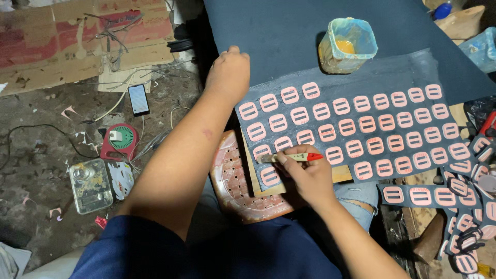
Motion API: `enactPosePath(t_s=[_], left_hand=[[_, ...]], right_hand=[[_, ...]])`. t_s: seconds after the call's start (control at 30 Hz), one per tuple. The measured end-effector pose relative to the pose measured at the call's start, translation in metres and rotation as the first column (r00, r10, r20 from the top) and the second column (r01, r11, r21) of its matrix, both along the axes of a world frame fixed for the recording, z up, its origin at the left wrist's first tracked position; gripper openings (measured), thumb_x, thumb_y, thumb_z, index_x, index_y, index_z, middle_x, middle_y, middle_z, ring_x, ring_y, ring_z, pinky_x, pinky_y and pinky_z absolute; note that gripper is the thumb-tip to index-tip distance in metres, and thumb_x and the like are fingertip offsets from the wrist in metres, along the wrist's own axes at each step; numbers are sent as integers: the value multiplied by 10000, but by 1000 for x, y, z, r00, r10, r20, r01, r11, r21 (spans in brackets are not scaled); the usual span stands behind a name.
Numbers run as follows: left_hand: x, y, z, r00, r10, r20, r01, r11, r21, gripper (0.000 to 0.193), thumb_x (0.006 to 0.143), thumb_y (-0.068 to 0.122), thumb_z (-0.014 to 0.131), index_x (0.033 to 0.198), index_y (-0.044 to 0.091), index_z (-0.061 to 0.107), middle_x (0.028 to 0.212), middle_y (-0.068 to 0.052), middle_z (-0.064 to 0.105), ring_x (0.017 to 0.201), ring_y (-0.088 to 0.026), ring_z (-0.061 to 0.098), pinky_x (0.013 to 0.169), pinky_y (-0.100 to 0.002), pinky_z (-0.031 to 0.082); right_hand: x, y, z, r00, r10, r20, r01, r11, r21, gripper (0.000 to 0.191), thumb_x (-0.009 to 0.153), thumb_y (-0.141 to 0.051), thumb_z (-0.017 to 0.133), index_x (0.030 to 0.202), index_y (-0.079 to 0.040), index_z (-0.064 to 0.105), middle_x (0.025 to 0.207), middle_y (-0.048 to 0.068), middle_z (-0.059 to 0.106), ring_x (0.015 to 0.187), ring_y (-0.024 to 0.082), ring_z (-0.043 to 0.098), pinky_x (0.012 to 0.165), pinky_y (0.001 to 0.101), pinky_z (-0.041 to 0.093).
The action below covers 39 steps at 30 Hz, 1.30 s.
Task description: The person paints small rectangular shapes on a dark sheet using a brush and orange paint. They repeatedly dip the brush into a container and apply paint to each shape in a grid pattern.
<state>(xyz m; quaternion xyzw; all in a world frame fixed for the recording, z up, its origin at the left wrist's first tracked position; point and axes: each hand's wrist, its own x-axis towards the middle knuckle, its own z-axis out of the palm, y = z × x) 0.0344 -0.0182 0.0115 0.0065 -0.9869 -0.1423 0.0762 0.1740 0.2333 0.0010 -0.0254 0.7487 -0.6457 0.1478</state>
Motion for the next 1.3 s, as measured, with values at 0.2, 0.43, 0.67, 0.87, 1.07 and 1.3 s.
enactPosePath(t_s=[0.2, 0.43, 0.67, 0.87, 1.07, 1.3], left_hand=[[-8, 0, -1, 999, 14, 32, -13, 1000, -27, 217, 869, -29, 621, 1082, -11, 656, 1175, -225, 630, 1101, -368, 657, 946, -442, 550], [-18, -4, 10, 962, 120, 245, -178, 956, 232, 400, 899, -15, 563, 1278, 113, 565, 1244, -187, 608, 1194, -412, 590, 963, -509, 507], [-17, 2, 24, 918, 143, 369, -250, 933, 259, 610, 893, -33, 540, 1417, 278, 554, 1414, -133, 520, 1345, -340, 501, 1076, -457, 460], [-14, 1, 25, 924, 133, 360, -243, 929, 280, 557, 941, 52, 548, 1446, 289, 558, 1441, -144, 489, 1359, -349, 479, 1118, -457, 423], [-10, 2, 24, 920, 127, 371, -237, 934, 267, 493, 981, 209, 607, 1460, 298, 528, 1441, -135, 463, 1342, -346, 486, 1088, -454, 448], [-10, -1, 13, 948, 121, 294, -204, 941, 269, 487, 972, 192, 633, 1443, 292, 559, 1404, -155, 497, 1293, -365, 527, 1059, -457, 473]], right_hand=[[-45, 25, 37, 986, -122, -116, 102, 980, -169, 192, 1039, -153, 575, 1083, 11, 664, 918, 116, 750, 790, 160, 724, 765, 282, 607], [-179, 76, 81, 706, -129, -697, 278, 955, 104, 222, 1082, -176, 689, 1180, 22, 669, 1207, 132, 701, 1055, 204, 690, 973, 362, 568], [-250, 71, 60, 519, 352, -779, 377, 723, 579, 151, 931, -229, 840, 1005, -98, 827, 1365, 234, 610, 1249, 427, 470, 1049, 483, 388], [-222, 74, 96, 592, -77, -802, 344, 925, 165, 190, 1090, -168, 674, 1139, 11, 631, 1178, 182, 668, 1078, 280, 626, 957, 421, 530], [-123, 20, 69, 998, 15, -58, -20, 996, -85, 91, 1002, -126, 602, 1036, -51, 563, 883, 102, 718, 756, 169, 711, 701, 301, 597], [-84, -30, 25, 976, 138, -171, -133, 990, 40, 119, 973, -101, 692, 1023, -19, 622, 887, 65, 712, 807, 113, 694, 738, 283, 592]])
